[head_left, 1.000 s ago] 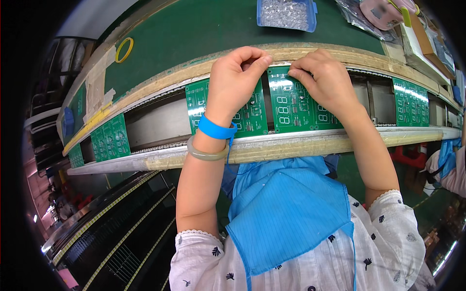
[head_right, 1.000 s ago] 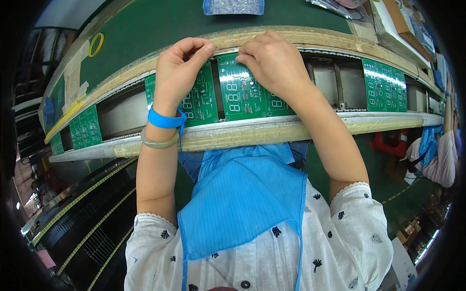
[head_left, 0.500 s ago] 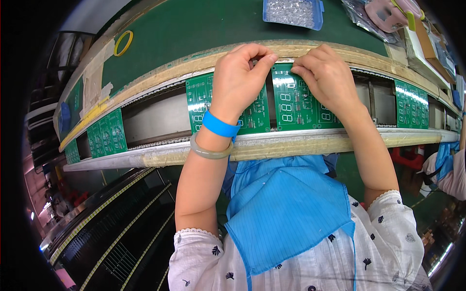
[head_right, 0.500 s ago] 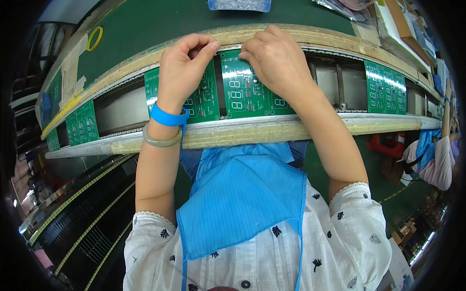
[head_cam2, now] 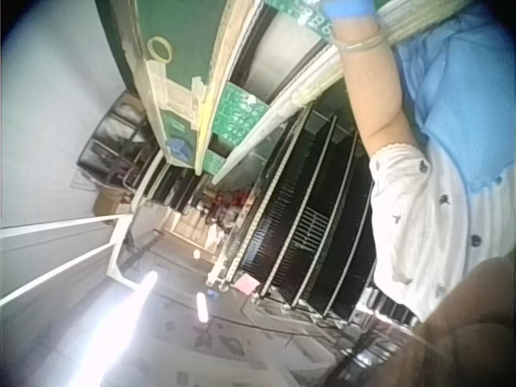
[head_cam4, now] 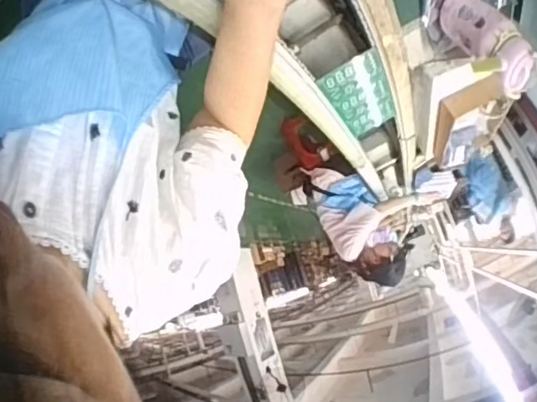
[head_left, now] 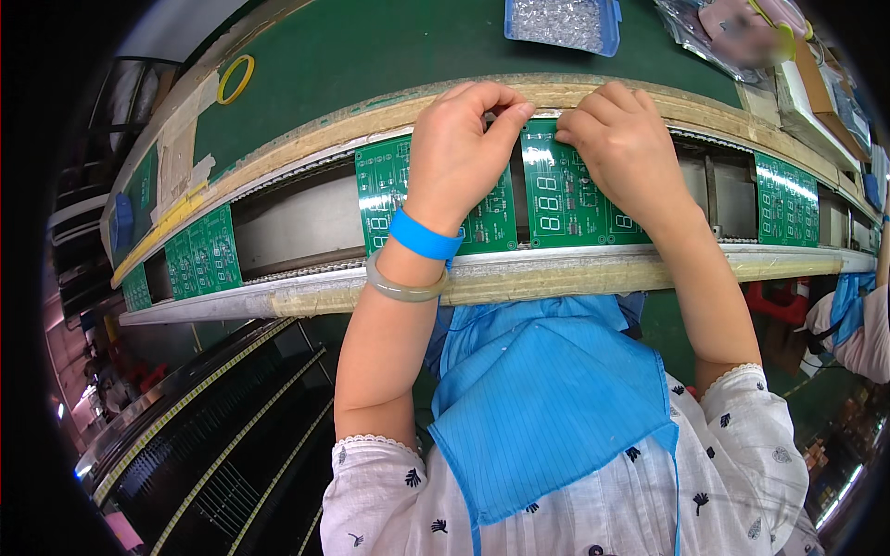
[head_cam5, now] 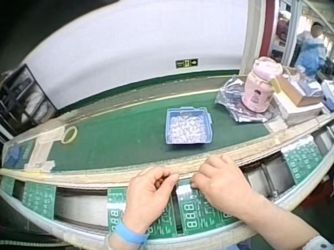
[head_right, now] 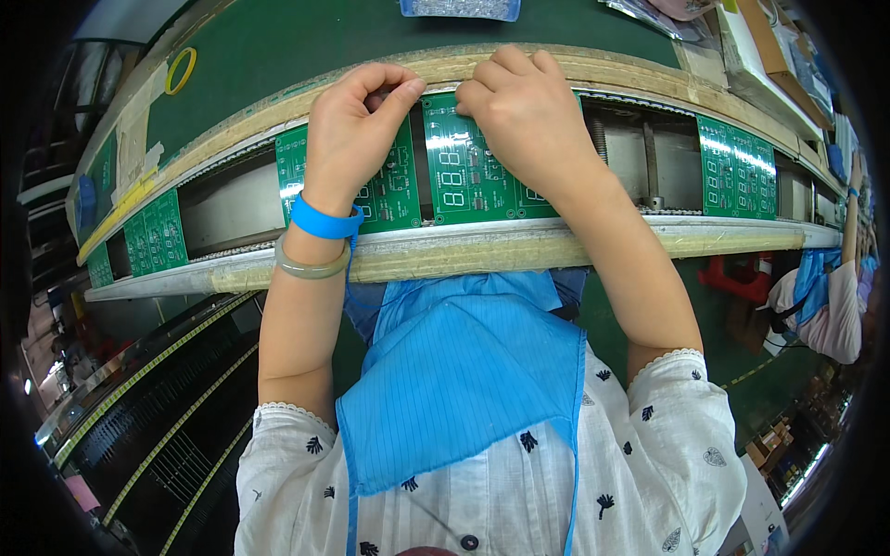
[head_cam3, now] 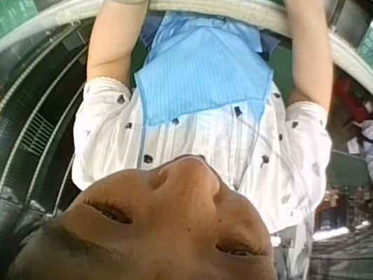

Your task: Manually placing and checking small electronic components on printed circuit boards at an assembly line.

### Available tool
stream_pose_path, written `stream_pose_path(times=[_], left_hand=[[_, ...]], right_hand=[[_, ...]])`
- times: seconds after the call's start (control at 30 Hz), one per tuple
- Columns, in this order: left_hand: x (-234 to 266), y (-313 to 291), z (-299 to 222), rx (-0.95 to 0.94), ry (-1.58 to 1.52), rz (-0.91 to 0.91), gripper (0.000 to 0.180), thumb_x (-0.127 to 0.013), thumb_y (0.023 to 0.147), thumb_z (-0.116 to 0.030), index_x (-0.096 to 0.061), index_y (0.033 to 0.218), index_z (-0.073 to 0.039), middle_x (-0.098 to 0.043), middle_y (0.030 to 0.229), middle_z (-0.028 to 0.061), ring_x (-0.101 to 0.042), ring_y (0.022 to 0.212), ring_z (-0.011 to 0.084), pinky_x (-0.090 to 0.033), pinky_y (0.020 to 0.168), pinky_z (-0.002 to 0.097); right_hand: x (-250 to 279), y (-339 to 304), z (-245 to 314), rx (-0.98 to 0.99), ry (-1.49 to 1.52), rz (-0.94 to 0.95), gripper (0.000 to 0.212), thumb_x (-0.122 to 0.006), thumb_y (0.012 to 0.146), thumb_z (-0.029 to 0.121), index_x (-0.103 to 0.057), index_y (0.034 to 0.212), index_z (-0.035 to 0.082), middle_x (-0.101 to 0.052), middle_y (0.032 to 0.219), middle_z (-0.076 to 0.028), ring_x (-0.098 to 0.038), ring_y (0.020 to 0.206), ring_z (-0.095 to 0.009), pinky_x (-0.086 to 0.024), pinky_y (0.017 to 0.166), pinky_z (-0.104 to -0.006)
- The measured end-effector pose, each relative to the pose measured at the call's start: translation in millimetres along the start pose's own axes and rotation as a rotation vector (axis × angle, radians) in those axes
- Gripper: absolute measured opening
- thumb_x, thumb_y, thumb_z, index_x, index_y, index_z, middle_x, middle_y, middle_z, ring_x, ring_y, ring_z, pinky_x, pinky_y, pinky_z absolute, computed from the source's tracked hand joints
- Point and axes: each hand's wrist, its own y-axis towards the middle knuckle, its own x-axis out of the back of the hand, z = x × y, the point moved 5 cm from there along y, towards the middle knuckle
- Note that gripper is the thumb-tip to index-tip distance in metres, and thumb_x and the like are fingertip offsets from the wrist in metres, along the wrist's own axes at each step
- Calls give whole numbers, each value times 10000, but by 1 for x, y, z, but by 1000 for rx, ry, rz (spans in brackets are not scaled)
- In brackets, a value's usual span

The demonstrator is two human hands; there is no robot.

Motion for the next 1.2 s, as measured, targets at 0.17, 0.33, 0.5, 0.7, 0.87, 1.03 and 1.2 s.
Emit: stream_pose_path(times=[0.17,0.33,0.5,0.7,0.87,1.03,1.2], left_hand=[[-2,-1,-1,-70,53,-3,155,-741,857,-173,-743,903,-24,-670,826,75,-590,738,190,-489,674,308],[-10,-1,-3,-123,101,19,136,-741,822,-184,-743,837,-49,-684,836,120,-631,836,313,-506,744,403],[-12,-2,-7,-195,235,24,148,-749,858,-170,-742,892,-26,-657,803,79,-594,705,199,-484,642,311],[-15,-2,-10,-202,269,16,141,-751,857,-162,-742,893,-26,-655,793,74,-588,699,189,-481,639,304],[-16,-1,-8,-126,202,10,104,-748,825,-162,-741,831,-59,-659,806,91,-612,801,296,-502,718,399],[-14,-2,-7,-119,199,0,105,-750,825,-159,-739,826,-54,-659,804,94,-612,797,294,-501,715,399],[-12,-3,-7,-142,191,-12,101,-748,822,-156,-740,828,-55,-659,806,93,-612,801,298,-499,713,402]], right_hand=[[0,-1,-3,-27,28,-15,122,-728,787,193,-702,801,74,-651,814,-44,-603,889,-241,-459,803,-385],[-4,-6,-12,-136,217,4,120,-739,808,169,-713,828,53,-673,828,-74,-606,862,-278,-478,800,-407],[-4,-6,-13,-136,165,-1,138,-737,806,215,-722,807,77,-675,814,-59,-610,878,-271,-476,803,-405],[-4,-7,-11,-83,158,-28,146,-739,805,235,-725,806,90,-653,790,-43,-608,873,-258,-466,799,-396],[-5,-8,-13,-117,209,14,144,-724,824,227,-747,870,93,-682,841,-46,-615,903,-252,-462,813,-398],[-3,-9,-16,-111,230,53,129,-695,846,191,-760,901,95,-702,886,-51,-623,953,-251,-464,832,-414],[-6,-6,-15,-114,235,85,139,-683,853,193,-758,910,91,-699,890,-56,-622,962,-257,-463,834,-422]])
